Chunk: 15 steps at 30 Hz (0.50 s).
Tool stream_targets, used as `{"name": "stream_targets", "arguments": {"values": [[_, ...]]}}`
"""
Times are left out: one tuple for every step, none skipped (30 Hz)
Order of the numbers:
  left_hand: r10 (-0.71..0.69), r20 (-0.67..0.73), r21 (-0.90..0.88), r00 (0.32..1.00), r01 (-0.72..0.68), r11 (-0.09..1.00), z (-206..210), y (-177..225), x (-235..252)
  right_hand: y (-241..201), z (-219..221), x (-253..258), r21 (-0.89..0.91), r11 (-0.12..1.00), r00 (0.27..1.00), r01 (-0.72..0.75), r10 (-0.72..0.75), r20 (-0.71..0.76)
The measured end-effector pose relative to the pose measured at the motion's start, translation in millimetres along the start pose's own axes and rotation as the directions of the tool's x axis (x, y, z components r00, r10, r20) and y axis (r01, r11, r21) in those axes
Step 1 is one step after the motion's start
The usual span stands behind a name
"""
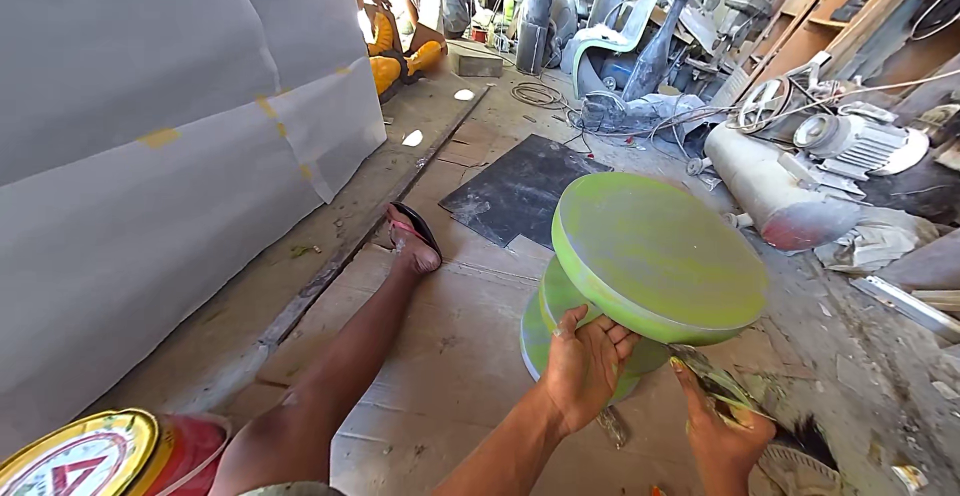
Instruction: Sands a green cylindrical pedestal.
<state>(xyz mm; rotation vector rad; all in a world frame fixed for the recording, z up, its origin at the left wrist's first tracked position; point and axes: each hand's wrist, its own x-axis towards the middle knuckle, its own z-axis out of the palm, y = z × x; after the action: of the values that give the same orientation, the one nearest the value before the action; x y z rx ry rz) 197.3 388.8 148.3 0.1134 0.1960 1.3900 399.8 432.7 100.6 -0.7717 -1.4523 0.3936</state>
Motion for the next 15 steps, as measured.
{"name": "stream_targets", "arguments": {"values": [[0.004,0.001,0.007,1.000,-0.004,1.000,-1,-1,0,-5,5,-3,-0.022,1.000,1.000,0.017,-0.017,-0.003],[0.006,0.000,0.018,1.000,-0.006,1.000,-2,-1,1,-10,9,-5,-0.040,0.998,0.999,0.038,-0.038,-0.003],[0.008,0.001,0.034,1.000,-0.008,0.999,-2,-1,1,-14,14,-6,-0.057,0.996,0.998,0.062,-0.062,-0.004],[0.007,0.004,0.045,1.000,-0.007,0.999,-3,-1,1,-17,18,-7,-0.076,0.994,0.996,0.083,-0.084,-0.006],[0.007,0.002,0.049,1.000,-0.007,0.999,-3,0,1,-21,23,-8,-0.100,0.990,0.995,0.101,-0.102,-0.006],[0.010,-0.004,0.052,1.000,-0.010,0.999,-3,2,0,-24,28,-9,-0.124,0.986,0.993,0.113,-0.114,-0.004],[0.018,-0.008,0.056,1.000,-0.017,0.998,-3,4,-1,-27,32,-10,-0.149,0.982,0.993,0.119,-0.122,-0.006],[0.028,-0.012,0.067,1.000,-0.027,0.997,-4,6,-1,-29,35,-12,-0.171,0.978,0.992,0.121,-0.124,-0.008],[0.041,-0.021,0.083,0.999,-0.040,0.996,-4,8,-1,-30,39,-13,-0.184,0.975,0.992,0.123,-0.126,-0.008],[0.052,-0.032,0.093,0.998,-0.049,0.994,-4,10,-2,-32,42,-15,-0.188,0.974,0.991,0.127,-0.131,-0.008],[0.059,-0.039,0.100,0.998,-0.055,0.994,-5,12,-2,-32,46,-16,-0.192,0.972,0.990,0.135,-0.139,-0.009],[0.064,-0.038,0.105,0.997,-0.059,0.993,-6,15,-2,-33,50,-17,-0.195,0.970,0.989,0.143,-0.148,-0.011],[0.070,-0.036,0.111,0.997,-0.066,0.992,-7,16,-2,-33,54,-19,-0.205,0.967,0.988,0.150,-0.156,-0.014],[0.079,-0.036,0.120,0.996,-0.074,0.990,-7,18,-3,-34,58,-20,-0.218,0.963,0.986,0.155,-0.163,-0.018],[0.088,-0.038,0.132,0.995,-0.082,0.988,-7,19,-3,-35,63,-20,-0.233,0.959,0.985,0.162,-0.171,-0.021]]}}
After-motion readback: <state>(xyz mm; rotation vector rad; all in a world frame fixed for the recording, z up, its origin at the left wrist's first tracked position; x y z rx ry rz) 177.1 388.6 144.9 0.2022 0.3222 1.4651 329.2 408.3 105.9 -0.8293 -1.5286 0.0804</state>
